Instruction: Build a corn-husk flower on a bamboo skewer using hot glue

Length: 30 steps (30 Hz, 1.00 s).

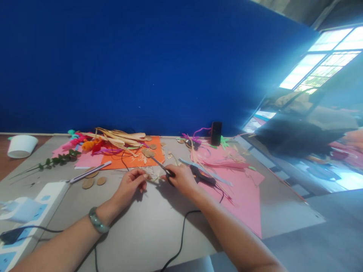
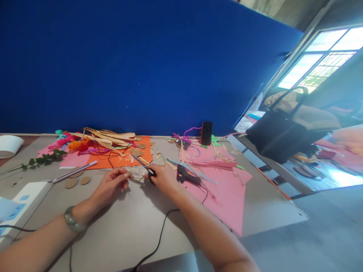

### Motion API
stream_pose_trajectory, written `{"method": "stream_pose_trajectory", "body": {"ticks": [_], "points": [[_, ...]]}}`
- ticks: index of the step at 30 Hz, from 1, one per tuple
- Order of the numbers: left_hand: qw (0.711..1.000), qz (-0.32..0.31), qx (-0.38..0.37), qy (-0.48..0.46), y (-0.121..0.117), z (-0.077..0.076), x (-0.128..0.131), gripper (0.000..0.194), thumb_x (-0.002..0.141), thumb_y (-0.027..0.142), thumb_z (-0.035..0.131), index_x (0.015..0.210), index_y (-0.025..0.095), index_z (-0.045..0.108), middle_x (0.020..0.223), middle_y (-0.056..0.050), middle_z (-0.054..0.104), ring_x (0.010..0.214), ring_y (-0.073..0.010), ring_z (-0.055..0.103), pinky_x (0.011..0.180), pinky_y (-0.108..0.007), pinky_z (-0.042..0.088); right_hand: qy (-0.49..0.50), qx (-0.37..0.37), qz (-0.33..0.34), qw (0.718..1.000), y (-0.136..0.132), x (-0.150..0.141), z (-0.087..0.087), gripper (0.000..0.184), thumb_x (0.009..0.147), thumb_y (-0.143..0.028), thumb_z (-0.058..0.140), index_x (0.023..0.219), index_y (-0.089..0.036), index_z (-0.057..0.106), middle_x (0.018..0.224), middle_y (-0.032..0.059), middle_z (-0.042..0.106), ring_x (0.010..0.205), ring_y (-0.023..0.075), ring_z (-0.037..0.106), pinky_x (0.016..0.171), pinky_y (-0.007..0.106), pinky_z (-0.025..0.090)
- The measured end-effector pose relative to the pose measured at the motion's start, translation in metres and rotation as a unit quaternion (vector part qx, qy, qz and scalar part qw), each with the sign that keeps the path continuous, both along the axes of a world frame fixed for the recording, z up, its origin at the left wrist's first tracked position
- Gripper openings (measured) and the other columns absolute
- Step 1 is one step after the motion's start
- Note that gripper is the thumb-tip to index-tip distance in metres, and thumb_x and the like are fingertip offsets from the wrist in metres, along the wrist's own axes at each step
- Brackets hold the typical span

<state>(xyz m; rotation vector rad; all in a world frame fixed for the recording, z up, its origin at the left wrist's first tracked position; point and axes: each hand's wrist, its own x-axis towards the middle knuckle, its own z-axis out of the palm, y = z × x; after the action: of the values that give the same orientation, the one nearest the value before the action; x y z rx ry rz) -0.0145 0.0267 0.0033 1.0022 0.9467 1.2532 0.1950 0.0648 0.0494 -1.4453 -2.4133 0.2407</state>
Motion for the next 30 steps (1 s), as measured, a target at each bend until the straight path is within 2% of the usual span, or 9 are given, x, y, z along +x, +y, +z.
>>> {"method": "stream_pose_trajectory", "body": {"ticks": [3,5,8,11,15,20,25,30], "points": [[1.000,-0.002,-0.006,-0.005,0.000,-0.001,-0.001,0.018,0.077,0.032,0.067,0.074,0.015,0.061,0.060,0.000,0.063,0.046,-0.0079,0.051,0.042,-0.018,0.039,-0.069,-0.002,-0.087,0.994,0.007,0.006,0.001,0.019,0.079,-0.036,0.065,0.094,-0.024,0.068,0.078,0.0035,0.071,0.072,0.0195,0.060,0.061,0.026,0.031],[1.000,-0.001,-0.008,-0.008,0.000,-0.002,-0.001,0.018,0.077,0.032,0.067,0.075,0.015,0.061,0.064,-0.001,0.065,0.046,-0.0073,0.051,0.042,-0.018,0.039,-0.097,-0.008,-0.111,0.989,0.011,0.012,0.001,0.028,0.078,-0.029,0.063,0.106,-0.025,0.064,0.083,0.0046,0.070,0.075,0.0203,0.060,0.061,0.027,0.031],[0.999,0.014,-0.020,-0.022,0.001,-0.001,-0.001,0.018,0.074,0.030,0.069,0.073,0.015,0.059,0.069,-0.003,0.067,0.045,-0.0069,0.051,0.041,-0.018,0.038,-0.085,-0.029,-0.130,0.987,0.018,0.021,0.002,0.049,0.074,-0.023,0.064,0.122,-0.024,0.054,0.086,0.0041,0.069,0.078,0.0204,0.061,0.061,0.026,0.031],[0.998,0.032,-0.039,-0.041,0.002,0.002,0.000,0.019,0.069,0.025,0.071,0.071,0.015,0.055,0.074,-0.003,0.069,0.043,-0.0057,0.050,0.039,-0.017,0.036,-0.035,-0.062,-0.143,0.987,0.023,0.030,0.004,0.055,0.069,-0.024,0.068,0.122,-0.023,0.051,0.087,0.0022,0.069,0.078,0.0195,0.061,0.060,0.024,0.031],[0.995,0.040,-0.059,-0.065,0.002,0.004,0.000,0.021,0.066,0.023,0.071,0.069,0.016,0.051,0.075,-0.003,0.070,0.043,-0.0048,0.049,0.038,-0.016,0.034,-0.006,-0.053,-0.167,0.985,0.032,0.039,0.002,0.045,0.072,-0.027,0.065,0.115,-0.021,0.055,0.091,0.0033,0.069,0.078,0.0191,0.061,0.061,0.024,0.033],[0.994,0.043,-0.064,-0.073,0.003,0.004,0.000,0.023,0.063,0.022,0.073,0.068,0.016,0.052,0.065,-0.001,0.067,0.041,-0.0048,0.047,0.037,-0.015,0.034,-0.064,0.003,-0.192,0.979,0.042,0.046,-0.006,0.032,0.078,-0.026,0.060,0.109,-0.020,0.060,0.094,0.0077,0.070,0.085,0.0221,0.062,0.065,0.027,0.035],[0.994,0.042,-0.072,-0.065,0.004,0.002,0.000,0.028,0.060,0.020,0.078,0.073,0.016,0.054,0.050,0.006,0.056,0.040,-0.0050,0.046,0.036,-0.014,0.034,-0.103,-0.015,-0.186,0.977,0.046,0.049,-0.009,0.027,0.079,-0.025,0.058,0.104,-0.020,0.065,0.094,0.0095,0.071,0.086,0.0227,0.063,0.067,0.027,0.037],[0.994,0.041,-0.081,-0.062,0.006,0.000,-0.002,0.038,0.057,0.021,0.081,0.088,0.015,0.060,0.063,0.004,0.061,0.041,-0.0042,0.048,0.036,-0.014,0.034,-0.073,-0.038,-0.178,0.981,0.047,0.053,-0.009,0.033,0.078,-0.028,0.059,0.110,-0.023,0.066,0.098,0.0066,0.072,0.088,0.0218,0.063,0.070,0.027,0.039]]}}
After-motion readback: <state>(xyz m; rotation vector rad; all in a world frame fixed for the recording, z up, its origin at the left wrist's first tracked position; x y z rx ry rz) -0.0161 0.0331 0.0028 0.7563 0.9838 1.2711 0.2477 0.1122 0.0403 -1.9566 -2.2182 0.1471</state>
